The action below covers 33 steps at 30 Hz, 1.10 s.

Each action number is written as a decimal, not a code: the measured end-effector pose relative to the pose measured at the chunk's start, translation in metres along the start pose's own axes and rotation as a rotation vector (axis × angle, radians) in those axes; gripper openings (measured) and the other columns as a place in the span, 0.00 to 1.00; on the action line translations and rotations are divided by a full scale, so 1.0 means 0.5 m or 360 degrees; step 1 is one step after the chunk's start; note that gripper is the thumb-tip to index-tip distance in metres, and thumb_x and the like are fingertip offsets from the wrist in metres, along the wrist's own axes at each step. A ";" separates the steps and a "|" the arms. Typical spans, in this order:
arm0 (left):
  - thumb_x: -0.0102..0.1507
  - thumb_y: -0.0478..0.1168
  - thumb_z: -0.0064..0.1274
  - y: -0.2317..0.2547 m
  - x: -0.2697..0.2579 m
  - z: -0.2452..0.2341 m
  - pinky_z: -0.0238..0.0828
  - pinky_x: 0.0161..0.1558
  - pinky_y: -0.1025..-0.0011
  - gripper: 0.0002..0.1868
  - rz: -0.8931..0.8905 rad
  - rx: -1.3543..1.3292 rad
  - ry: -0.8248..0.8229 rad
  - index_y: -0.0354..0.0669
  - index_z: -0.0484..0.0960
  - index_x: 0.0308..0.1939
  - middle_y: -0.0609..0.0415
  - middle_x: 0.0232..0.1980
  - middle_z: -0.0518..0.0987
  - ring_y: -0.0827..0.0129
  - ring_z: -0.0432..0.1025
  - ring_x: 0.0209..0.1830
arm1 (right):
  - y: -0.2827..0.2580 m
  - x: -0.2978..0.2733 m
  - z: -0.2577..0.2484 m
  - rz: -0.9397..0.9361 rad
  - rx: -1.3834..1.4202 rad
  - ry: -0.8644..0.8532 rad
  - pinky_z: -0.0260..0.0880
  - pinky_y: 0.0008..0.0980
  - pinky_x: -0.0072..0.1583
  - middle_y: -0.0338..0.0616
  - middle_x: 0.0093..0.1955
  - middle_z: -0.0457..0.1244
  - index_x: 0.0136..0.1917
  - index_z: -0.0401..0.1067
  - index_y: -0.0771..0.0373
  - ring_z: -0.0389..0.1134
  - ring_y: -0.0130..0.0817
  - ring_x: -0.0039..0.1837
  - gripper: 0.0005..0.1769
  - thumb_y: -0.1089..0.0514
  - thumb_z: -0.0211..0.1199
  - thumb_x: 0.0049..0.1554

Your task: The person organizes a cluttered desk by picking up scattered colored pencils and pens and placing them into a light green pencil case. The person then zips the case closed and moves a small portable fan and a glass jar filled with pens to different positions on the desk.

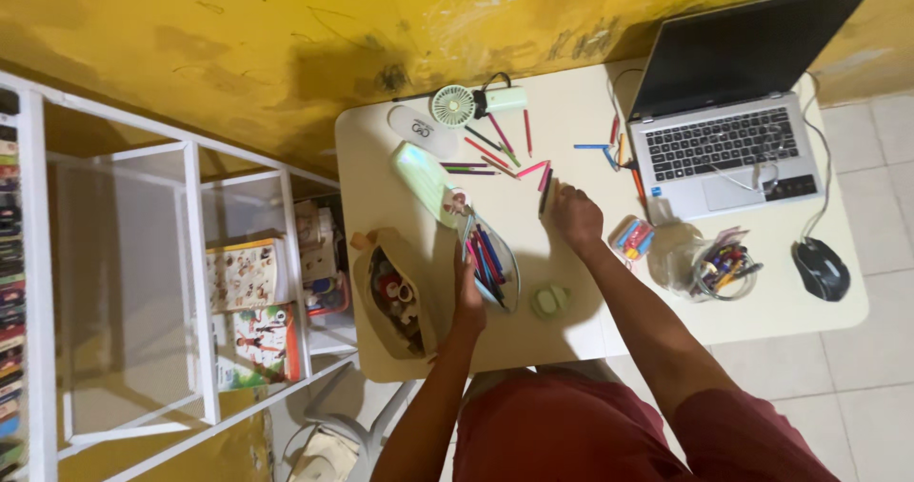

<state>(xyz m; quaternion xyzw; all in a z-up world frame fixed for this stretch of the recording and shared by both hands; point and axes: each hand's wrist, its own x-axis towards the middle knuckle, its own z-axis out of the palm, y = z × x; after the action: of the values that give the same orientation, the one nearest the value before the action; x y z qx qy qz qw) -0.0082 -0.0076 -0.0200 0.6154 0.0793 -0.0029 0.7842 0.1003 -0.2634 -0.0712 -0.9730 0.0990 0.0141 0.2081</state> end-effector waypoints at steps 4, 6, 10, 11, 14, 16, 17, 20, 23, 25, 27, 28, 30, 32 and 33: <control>0.73 0.44 0.35 0.022 -0.011 -0.006 0.42 0.78 0.64 0.32 -0.0151 -0.0054 0.0105 0.34 0.53 0.79 0.44 0.82 0.56 0.60 0.50 0.82 | -0.001 0.024 0.046 -0.0066 -0.0253 0.0026 0.74 0.49 0.49 0.55 0.50 0.69 0.62 0.70 0.59 0.73 0.53 0.51 0.16 0.57 0.54 0.62; 0.73 0.44 0.35 0.029 -0.014 -0.006 0.43 0.77 0.63 0.32 -0.0215 -0.0181 0.0113 0.34 0.51 0.79 0.44 0.81 0.57 0.59 0.51 0.81 | 0.014 0.023 0.057 -0.0072 -0.0294 0.0001 0.75 0.49 0.48 0.54 0.50 0.69 0.61 0.70 0.59 0.73 0.53 0.50 0.16 0.57 0.53 0.62; 0.74 0.45 0.34 0.039 -0.007 -0.013 0.43 0.78 0.63 0.32 -0.0117 -0.0173 0.0019 0.35 0.51 0.80 0.44 0.81 0.56 0.59 0.50 0.82 | 0.027 0.015 0.026 0.0078 -0.0285 -0.0074 0.74 0.48 0.49 0.54 0.48 0.69 0.55 0.72 0.61 0.73 0.51 0.49 0.12 0.51 0.55 0.65; 0.74 0.45 0.33 0.039 -0.004 -0.014 0.42 0.78 0.63 0.32 -0.0076 -0.0123 -0.0008 0.35 0.50 0.80 0.44 0.82 0.55 0.60 0.49 0.82 | 0.027 0.007 0.008 0.0130 -0.0261 -0.0082 0.74 0.48 0.49 0.54 0.48 0.70 0.54 0.72 0.61 0.73 0.52 0.48 0.14 0.50 0.55 0.66; 0.72 0.46 0.33 0.032 0.015 -0.011 0.41 0.77 0.63 0.33 -0.0222 -0.0095 0.0027 0.38 0.50 0.80 0.45 0.82 0.54 0.61 0.48 0.82 | 0.008 -0.035 -0.073 0.0208 0.0154 -0.0022 0.72 0.46 0.50 0.51 0.44 0.71 0.51 0.74 0.61 0.73 0.50 0.47 0.10 0.57 0.63 0.55; 0.74 0.48 0.32 0.022 0.030 -0.005 0.39 0.79 0.63 0.34 -0.0136 -0.0125 -0.0061 0.36 0.49 0.81 0.44 0.83 0.53 0.61 0.47 0.83 | -0.018 -0.075 -0.134 0.0248 0.0567 -0.0059 0.73 0.40 0.47 0.49 0.42 0.70 0.51 0.71 0.64 0.74 0.43 0.43 0.11 0.59 0.65 0.55; 0.74 0.49 0.32 0.019 0.034 -0.003 0.38 0.79 0.63 0.34 -0.0094 -0.0140 -0.0103 0.36 0.49 0.81 0.43 0.84 0.52 0.60 0.46 0.83 | -0.036 -0.096 -0.161 0.0267 0.0774 -0.0079 0.73 0.36 0.46 0.49 0.41 0.70 0.50 0.70 0.66 0.74 0.40 0.41 0.12 0.60 0.67 0.55; 0.73 0.52 0.35 0.026 0.048 0.015 0.40 0.79 0.63 0.37 -0.0214 -0.0200 -0.0055 0.38 0.45 0.81 0.45 0.83 0.51 0.60 0.46 0.83 | -0.089 -0.146 -0.228 0.0271 0.1358 -0.0217 0.71 0.30 0.43 0.46 0.40 0.68 0.51 0.66 0.67 0.71 0.32 0.40 0.11 0.67 0.65 0.56; 0.72 0.53 0.37 0.051 0.051 0.042 0.45 0.77 0.62 0.38 -0.0220 -0.0165 -0.0093 0.38 0.47 0.81 0.43 0.81 0.56 0.57 0.51 0.81 | -0.150 -0.192 -0.266 0.0102 0.1711 -0.0236 0.72 0.25 0.43 0.44 0.42 0.67 0.51 0.67 0.68 0.70 0.26 0.42 0.11 0.69 0.64 0.55; 0.73 0.53 0.36 0.070 0.043 0.058 0.49 0.76 0.62 0.37 -0.0197 -0.0279 -0.0180 0.37 0.49 0.81 0.41 0.80 0.58 0.56 0.54 0.79 | -0.193 -0.210 -0.284 0.0043 0.1651 -0.0225 0.73 0.25 0.44 0.44 0.43 0.67 0.51 0.68 0.68 0.70 0.25 0.43 0.11 0.69 0.66 0.55; 0.73 0.53 0.36 0.080 0.042 0.074 0.51 0.75 0.61 0.37 -0.0185 -0.0366 -0.0231 0.37 0.49 0.81 0.41 0.79 0.60 0.56 0.56 0.78 | -0.230 -0.220 -0.292 0.0028 0.1589 -0.0231 0.73 0.25 0.44 0.45 0.44 0.68 0.51 0.69 0.69 0.71 0.26 0.43 0.11 0.68 0.67 0.55; 0.73 0.52 0.37 0.081 0.040 0.080 0.52 0.75 0.61 0.37 -0.0191 -0.0396 -0.0238 0.37 0.49 0.81 0.41 0.78 0.60 0.56 0.57 0.78 | -0.242 -0.225 -0.289 0.0049 0.1558 -0.0244 0.73 0.26 0.43 0.46 0.44 0.68 0.51 0.70 0.69 0.72 0.27 0.43 0.11 0.66 0.68 0.56; 0.72 0.52 0.37 0.078 0.039 0.088 0.52 0.75 0.61 0.37 -0.0163 -0.0410 -0.0257 0.38 0.48 0.81 0.42 0.79 0.60 0.57 0.57 0.78 | -0.231 -0.225 -0.281 0.0016 0.1400 -0.0167 0.74 0.28 0.43 0.47 0.46 0.69 0.54 0.71 0.68 0.74 0.29 0.43 0.14 0.64 0.69 0.56; 0.73 0.52 0.37 0.075 0.036 0.086 0.49 0.77 0.63 0.37 -0.0096 -0.0376 -0.0271 0.39 0.47 0.81 0.43 0.80 0.59 0.59 0.55 0.80 | -0.196 -0.212 -0.247 -0.0089 0.1143 -0.0001 0.76 0.30 0.44 0.48 0.50 0.70 0.58 0.73 0.66 0.75 0.31 0.47 0.18 0.62 0.69 0.54; 0.72 0.52 0.36 0.074 0.033 0.082 0.50 0.76 0.62 0.37 -0.0144 -0.0371 -0.0256 0.39 0.47 0.81 0.43 0.80 0.59 0.58 0.55 0.79 | -0.169 -0.201 -0.223 -0.0027 0.0987 0.0042 0.75 0.32 0.46 0.49 0.52 0.70 0.59 0.73 0.65 0.75 0.34 0.47 0.19 0.60 0.68 0.55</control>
<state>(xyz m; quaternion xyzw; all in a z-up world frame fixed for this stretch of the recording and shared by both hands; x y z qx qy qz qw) 0.0171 -0.0367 0.0232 0.5138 0.0438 -0.0783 0.8532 0.0172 -0.2148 0.0711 -0.8640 0.0932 -0.0312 0.4938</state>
